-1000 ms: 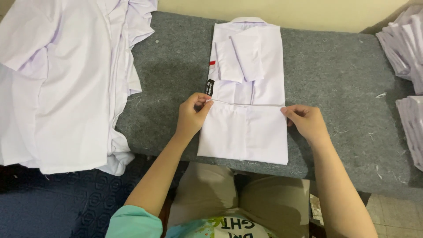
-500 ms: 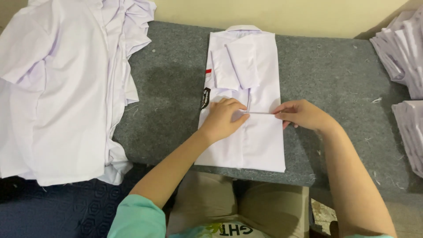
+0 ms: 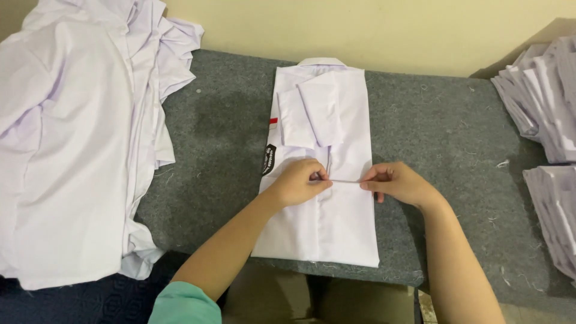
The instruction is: Folding a white collared shirt neatly on a padded work table in a factory setting.
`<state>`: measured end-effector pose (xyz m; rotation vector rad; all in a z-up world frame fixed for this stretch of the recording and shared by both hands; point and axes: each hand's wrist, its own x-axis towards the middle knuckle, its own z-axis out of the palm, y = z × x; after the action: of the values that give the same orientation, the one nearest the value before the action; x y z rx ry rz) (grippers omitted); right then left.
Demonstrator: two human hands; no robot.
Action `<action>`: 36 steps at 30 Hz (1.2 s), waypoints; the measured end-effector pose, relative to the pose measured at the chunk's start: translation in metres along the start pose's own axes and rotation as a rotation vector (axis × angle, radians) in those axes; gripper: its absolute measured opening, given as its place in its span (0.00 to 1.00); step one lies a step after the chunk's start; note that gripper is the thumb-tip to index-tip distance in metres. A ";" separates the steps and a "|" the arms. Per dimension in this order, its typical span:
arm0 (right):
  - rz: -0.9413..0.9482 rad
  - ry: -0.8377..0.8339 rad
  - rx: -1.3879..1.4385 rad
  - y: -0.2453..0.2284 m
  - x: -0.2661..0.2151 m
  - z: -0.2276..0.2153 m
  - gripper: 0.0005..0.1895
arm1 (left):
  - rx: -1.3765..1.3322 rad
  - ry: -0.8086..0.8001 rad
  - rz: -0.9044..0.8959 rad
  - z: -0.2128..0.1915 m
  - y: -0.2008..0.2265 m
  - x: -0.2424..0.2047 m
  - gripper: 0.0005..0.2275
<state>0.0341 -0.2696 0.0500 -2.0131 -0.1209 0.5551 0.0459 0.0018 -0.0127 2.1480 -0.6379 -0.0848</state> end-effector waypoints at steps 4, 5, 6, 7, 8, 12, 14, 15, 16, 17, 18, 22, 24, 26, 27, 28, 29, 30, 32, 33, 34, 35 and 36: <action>0.048 0.042 -0.025 -0.009 -0.006 0.005 0.08 | 0.036 0.016 0.097 0.013 -0.016 0.004 0.06; 0.046 0.055 -0.031 -0.010 -0.006 0.006 0.07 | 0.064 0.036 0.140 0.014 -0.017 0.003 0.06; 0.044 0.068 -0.038 -0.011 -0.007 0.007 0.07 | 0.091 0.055 0.184 0.015 -0.018 0.003 0.06; 0.046 0.067 -0.036 -0.008 -0.006 0.007 0.07 | 0.091 0.053 0.183 0.016 -0.017 0.002 0.06; 0.043 0.080 -0.065 -0.005 -0.004 0.007 0.08 | 0.165 0.079 0.216 0.016 -0.016 0.001 0.07; 0.023 0.113 -0.089 -0.001 -0.004 0.005 0.10 | 0.287 0.105 0.254 0.021 -0.021 -0.002 0.07; 0.026 0.135 -0.055 -0.007 -0.009 0.004 0.08 | 0.256 0.091 0.247 0.017 -0.015 -0.004 0.07; 0.028 0.154 -0.022 -0.011 -0.013 0.003 0.09 | 0.225 0.077 0.235 0.016 -0.012 -0.005 0.08; 0.028 0.158 -0.023 -0.007 -0.012 0.002 0.09 | 0.224 0.076 0.239 0.004 -0.002 -0.004 0.08; -0.006 0.152 -0.004 -0.004 -0.011 0.001 0.11 | 0.131 0.142 0.312 -0.008 0.008 -0.003 0.07; -0.040 0.147 0.015 -0.001 -0.009 0.000 0.12 | 0.038 0.208 0.385 -0.020 0.019 -0.002 0.07; -0.053 0.103 0.016 -0.022 -0.023 0.002 0.07 | -0.084 0.413 0.362 -0.073 0.026 -0.012 0.04; -0.044 0.054 -0.004 -0.027 -0.025 0.001 0.06 | -0.072 0.376 0.010 -0.094 0.020 -0.031 0.07; -0.024 0.056 -0.026 -0.022 -0.022 0.001 0.07 | -0.044 0.260 -0.225 -0.112 0.038 -0.045 0.08; -0.005 0.058 -0.047 -0.020 -0.020 0.001 0.08 | -0.016 0.140 -0.457 -0.122 0.047 -0.053 0.10; -0.008 0.053 -0.049 -0.020 -0.020 0.002 0.08 | -0.016 0.145 -0.461 -0.124 0.047 -0.056 0.10; 0.007 0.060 -0.065 -0.019 -0.020 0.003 0.08 | -0.048 0.129 -0.557 -0.126 0.047 -0.059 0.09; 0.021 0.068 -0.081 -0.018 -0.019 0.004 0.08 | -0.080 0.114 -0.653 -0.128 0.048 -0.062 0.09; 0.032 0.065 -0.091 -0.015 -0.018 0.005 0.08 | -0.144 0.088 -0.689 -0.126 0.054 -0.068 0.10; 0.042 0.071 -0.101 -0.013 -0.018 0.005 0.08 | -0.208 0.060 -0.716 -0.126 0.058 -0.070 0.11; 0.040 0.069 -0.102 -0.014 -0.017 0.005 0.08 | -0.208 0.063 -0.717 -0.123 0.058 -0.072 0.11; 0.044 0.073 -0.110 -0.013 -0.017 0.006 0.08 | -0.216 0.083 -0.715 -0.120 0.058 -0.074 0.12; 0.047 0.077 -0.118 -0.013 -0.017 0.006 0.08 | -0.224 0.102 -0.713 -0.117 0.058 -0.075 0.12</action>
<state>0.0180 -0.2640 0.0645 -2.1545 -0.0607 0.5092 -0.0105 0.0945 0.0923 2.0452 0.2116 -0.4061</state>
